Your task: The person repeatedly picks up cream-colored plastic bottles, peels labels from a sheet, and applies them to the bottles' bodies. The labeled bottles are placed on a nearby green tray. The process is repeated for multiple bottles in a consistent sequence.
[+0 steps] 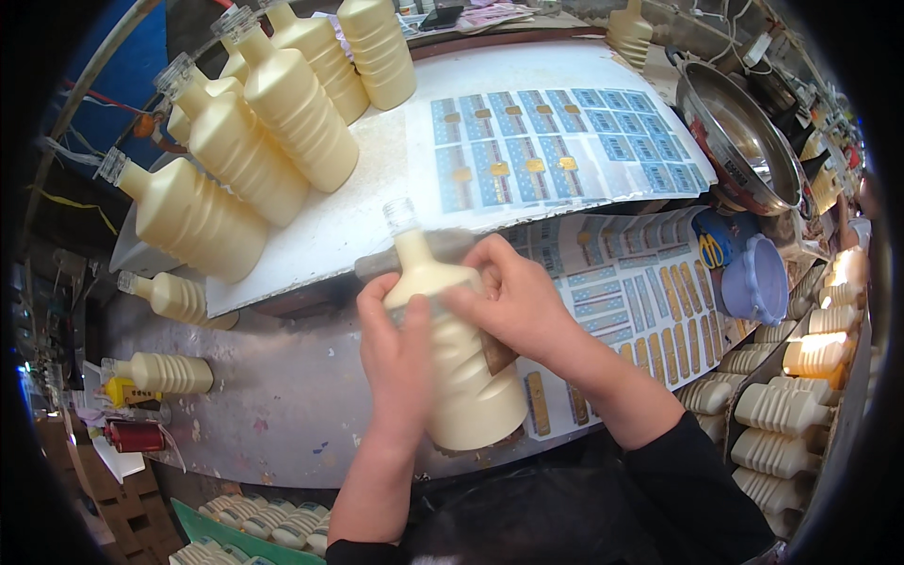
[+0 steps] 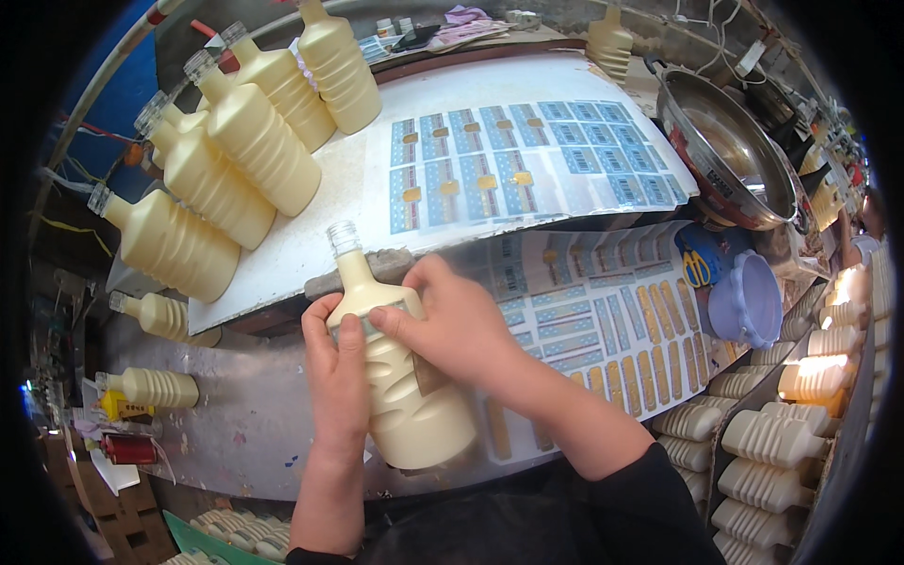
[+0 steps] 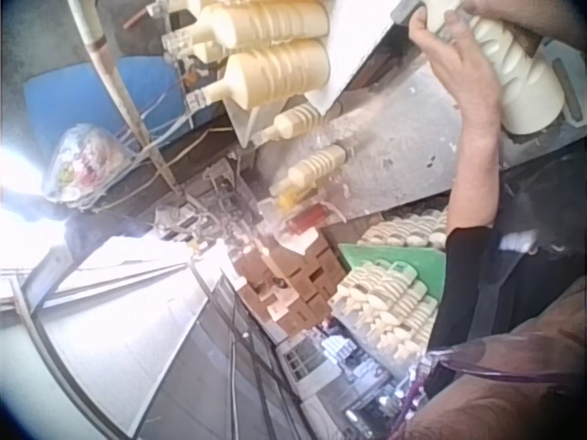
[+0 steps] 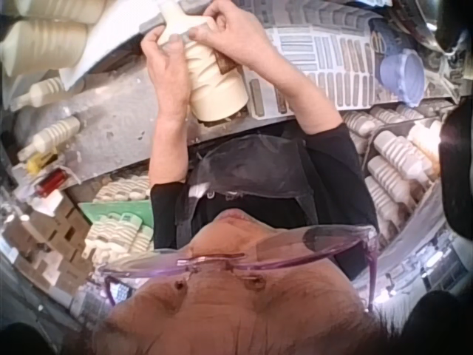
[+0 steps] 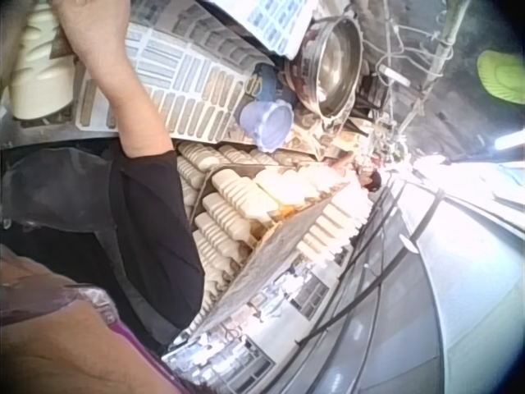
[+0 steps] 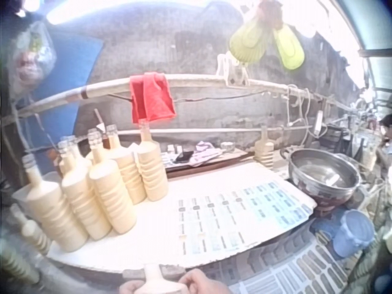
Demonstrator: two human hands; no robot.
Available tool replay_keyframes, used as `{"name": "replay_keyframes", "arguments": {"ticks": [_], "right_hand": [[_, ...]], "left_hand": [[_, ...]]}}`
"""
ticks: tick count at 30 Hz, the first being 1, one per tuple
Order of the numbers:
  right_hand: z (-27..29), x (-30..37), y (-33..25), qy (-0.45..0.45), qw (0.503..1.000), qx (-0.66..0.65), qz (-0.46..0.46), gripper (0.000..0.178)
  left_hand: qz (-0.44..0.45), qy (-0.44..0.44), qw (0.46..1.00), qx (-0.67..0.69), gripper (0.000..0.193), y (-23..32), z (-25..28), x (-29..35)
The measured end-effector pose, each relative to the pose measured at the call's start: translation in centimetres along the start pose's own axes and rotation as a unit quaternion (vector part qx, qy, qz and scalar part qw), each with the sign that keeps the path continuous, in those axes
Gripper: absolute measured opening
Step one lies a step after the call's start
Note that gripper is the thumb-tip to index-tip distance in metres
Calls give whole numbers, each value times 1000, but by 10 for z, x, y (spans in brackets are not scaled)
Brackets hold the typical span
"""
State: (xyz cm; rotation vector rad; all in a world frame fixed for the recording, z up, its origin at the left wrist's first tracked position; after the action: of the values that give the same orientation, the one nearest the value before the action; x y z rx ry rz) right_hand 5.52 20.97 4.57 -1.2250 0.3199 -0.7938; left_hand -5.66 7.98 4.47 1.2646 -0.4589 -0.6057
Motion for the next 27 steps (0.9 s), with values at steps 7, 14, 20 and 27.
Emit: {"name": "replay_keyframes", "arguments": {"ticks": [7,14,20,27], "right_hand": [[4,-3,15,-91,981,-168,-15,37],[-4,-1,19,-37,982,-182,-31,37],[-5,-3,25,-45,977,-209,-12,36],[-4,-7,19,-17,987,-162,-2,38]], "left_hand": [[22,-30,991,131,39,-24,7,-5],[51,-64,987,139,43,-22,1,5],[43,-81,982,167,44,-24,0,4],[76,-84,982,153,43,-22,0,2]]}}
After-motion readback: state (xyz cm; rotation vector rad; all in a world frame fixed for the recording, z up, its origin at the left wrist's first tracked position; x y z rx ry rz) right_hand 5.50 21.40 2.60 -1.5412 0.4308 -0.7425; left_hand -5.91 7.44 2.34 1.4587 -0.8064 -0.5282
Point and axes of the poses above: each hand's wrist, its own x-axis away from the middle knuckle, its own z-axis out of the back of the hand, y = z × x, the point moved 4 cm from there along -x, towards the middle knuckle
